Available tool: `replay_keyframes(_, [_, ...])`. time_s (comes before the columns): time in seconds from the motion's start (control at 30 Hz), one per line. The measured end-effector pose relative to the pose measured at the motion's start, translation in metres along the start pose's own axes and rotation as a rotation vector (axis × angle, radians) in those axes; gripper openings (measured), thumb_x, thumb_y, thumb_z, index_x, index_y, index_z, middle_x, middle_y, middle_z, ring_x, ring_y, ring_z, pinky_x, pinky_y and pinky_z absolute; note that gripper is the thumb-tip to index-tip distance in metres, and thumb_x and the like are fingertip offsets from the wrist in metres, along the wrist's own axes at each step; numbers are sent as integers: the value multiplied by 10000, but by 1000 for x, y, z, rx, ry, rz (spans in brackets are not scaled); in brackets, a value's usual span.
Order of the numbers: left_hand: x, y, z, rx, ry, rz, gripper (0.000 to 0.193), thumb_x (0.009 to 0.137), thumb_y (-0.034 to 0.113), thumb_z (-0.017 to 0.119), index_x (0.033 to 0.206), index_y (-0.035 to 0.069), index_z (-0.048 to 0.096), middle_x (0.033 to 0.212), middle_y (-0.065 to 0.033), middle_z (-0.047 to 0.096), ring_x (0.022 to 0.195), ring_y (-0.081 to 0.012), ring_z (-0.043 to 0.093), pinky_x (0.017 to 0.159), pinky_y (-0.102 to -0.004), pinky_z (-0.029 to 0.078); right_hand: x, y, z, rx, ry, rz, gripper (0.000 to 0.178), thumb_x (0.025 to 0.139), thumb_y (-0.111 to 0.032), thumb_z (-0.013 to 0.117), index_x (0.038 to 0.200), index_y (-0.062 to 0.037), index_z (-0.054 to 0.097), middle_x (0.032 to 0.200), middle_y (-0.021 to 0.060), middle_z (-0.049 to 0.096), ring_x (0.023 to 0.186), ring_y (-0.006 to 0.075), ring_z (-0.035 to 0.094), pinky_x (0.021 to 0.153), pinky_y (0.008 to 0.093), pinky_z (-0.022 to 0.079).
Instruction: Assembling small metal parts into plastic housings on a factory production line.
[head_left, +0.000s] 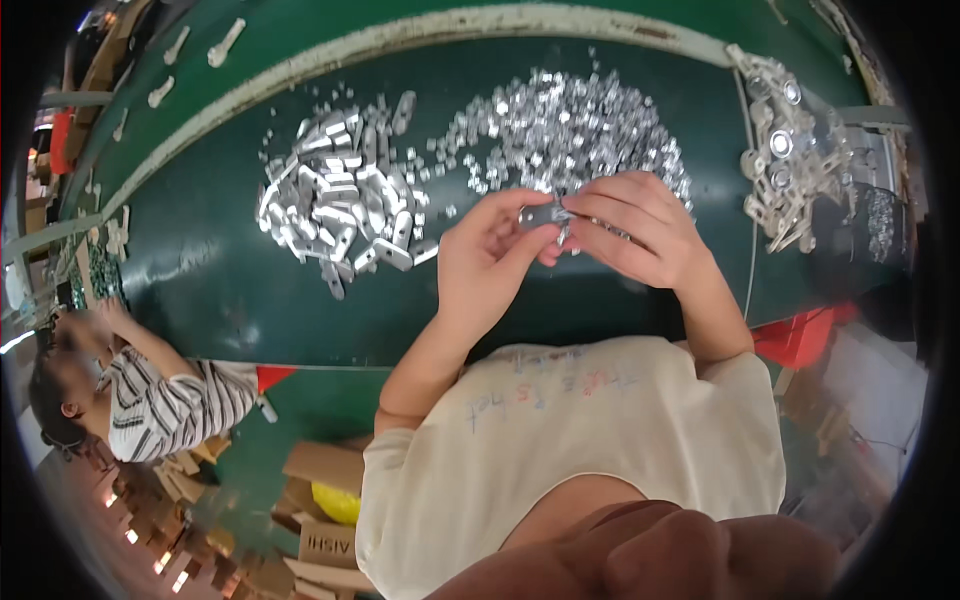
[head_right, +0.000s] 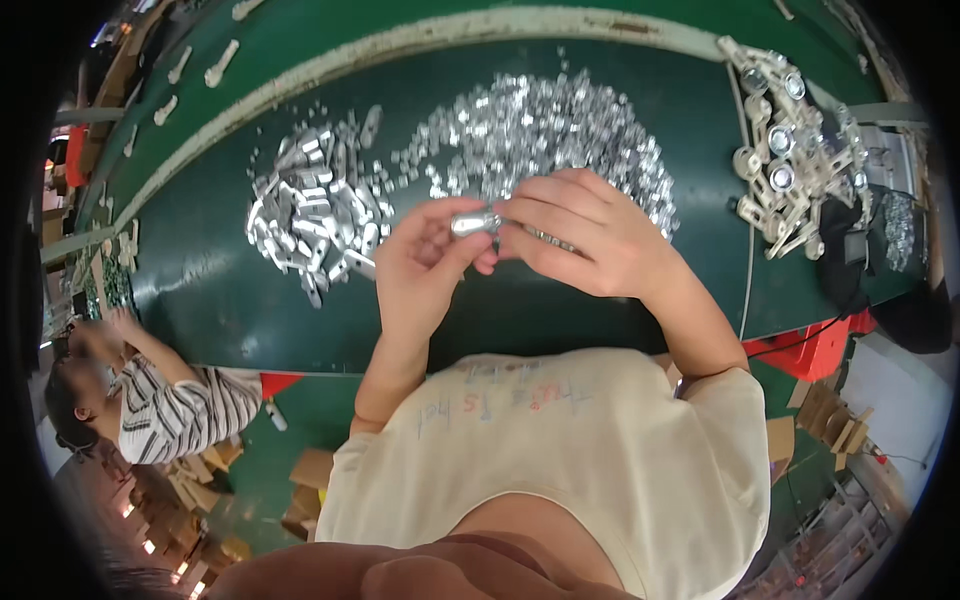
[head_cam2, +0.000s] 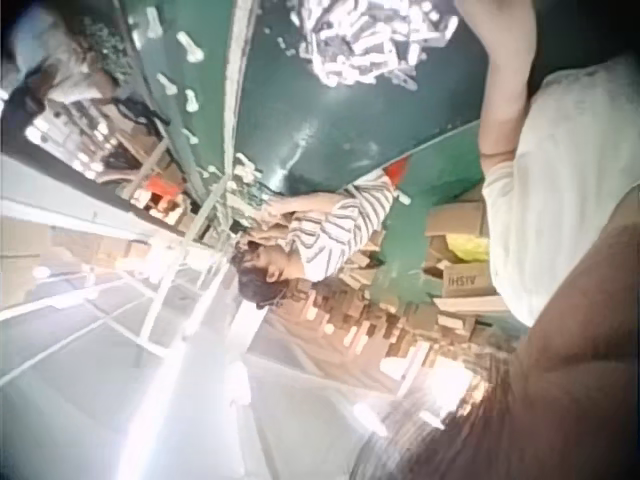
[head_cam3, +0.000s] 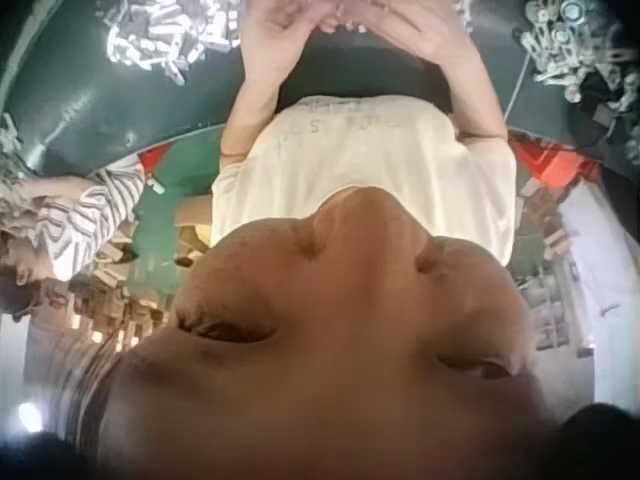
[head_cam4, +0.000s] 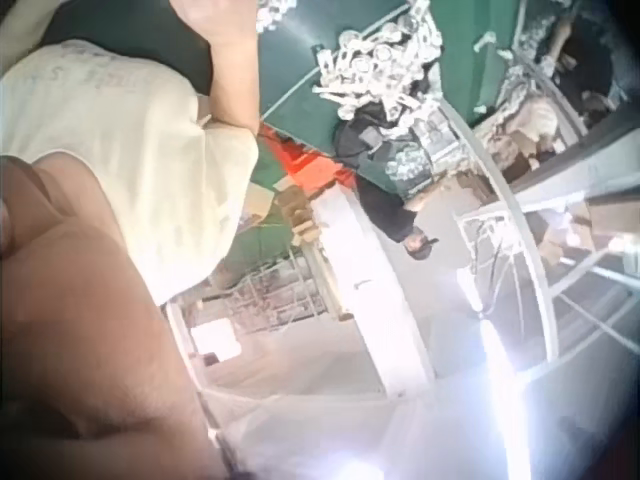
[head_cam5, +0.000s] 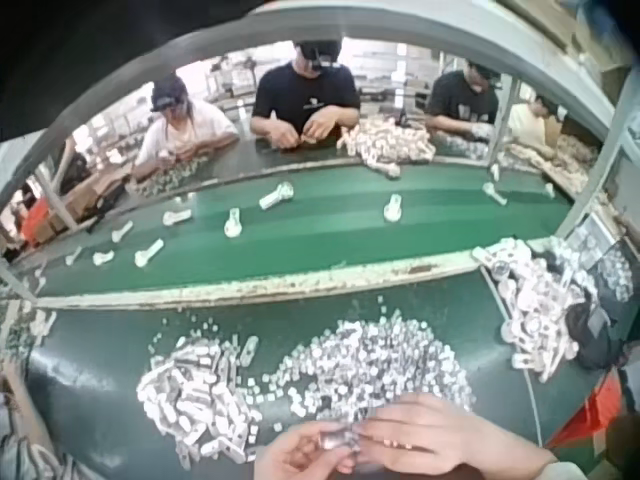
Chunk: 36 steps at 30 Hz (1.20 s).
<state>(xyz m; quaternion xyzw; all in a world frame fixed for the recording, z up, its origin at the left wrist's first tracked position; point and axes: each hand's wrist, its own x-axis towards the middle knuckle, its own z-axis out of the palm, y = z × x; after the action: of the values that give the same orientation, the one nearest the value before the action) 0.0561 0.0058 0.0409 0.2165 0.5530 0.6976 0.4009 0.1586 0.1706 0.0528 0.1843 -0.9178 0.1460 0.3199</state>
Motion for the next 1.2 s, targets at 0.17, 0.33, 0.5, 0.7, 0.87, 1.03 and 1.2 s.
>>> replay_keyframes(0.17, [2,-4,-10,15,131,35,260,812,-48,573,1065,-28,517,790,-100,615,672,-135,613,622,-228,502,25,80,-3,52,82,350,312,725,-174,692,977,-47,558,964,104,586,918,286,552,808,370,425])
replay_keyframes(0.33, [6,-22,-12,-24,119,65,243,833,-43,546,1075,-41,515,809,-110,610,695,-151,620,657,-240,519,33,267,40,-365,-75,1121,639,762,-516,583,1293,-223,385,1182,195,451,1103,427,399,910,499,349])
replay_keyframes(0.5, [14,-37,-9,25,93,114,248,839,-47,532,1085,-53,498,860,-123,613,732,-153,618,671,-238,512,20,328,53,-462,-224,1210,582,779,-545,542,1247,-223,417,1179,200,461,1095,409,420,881,529,352])
replay_keyframes(0.7, [10,-32,-12,79,129,127,242,851,-43,513,1090,-57,477,866,-126,612,724,-156,620,668,-244,511,33,204,19,1228,334,1111,312,881,-240,418,1101,-25,465,956,159,582,710,202,567,621,298,464])
replay_keyframes(0.87, [6,-18,2,132,96,105,252,824,-54,551,1070,-49,497,844,-100,610,717,-150,623,668,-248,506,10,59,-41,1743,336,923,299,904,-225,437,1071,16,495,891,132,580,643,146,499,544,246,407])
replay_keyframes(1.03, [-11,10,22,89,-3,56,283,824,-96,513,1104,-62,481,877,-139,612,755,-176,633,694,-259,523,-13,-20,-58,1112,206,991,283,834,-122,598,1086,-27,515,911,37,566,752,86,511,628,198,410])
replay_keyframes(1.2, [-29,22,38,143,-33,60,278,813,-114,508,1086,-63,496,876,-129,609,756,-166,625,686,-239,515,-27,-48,-56,506,208,608,308,662,-59,729,933,4,598,903,129,562,791,238,554,678,273,445])
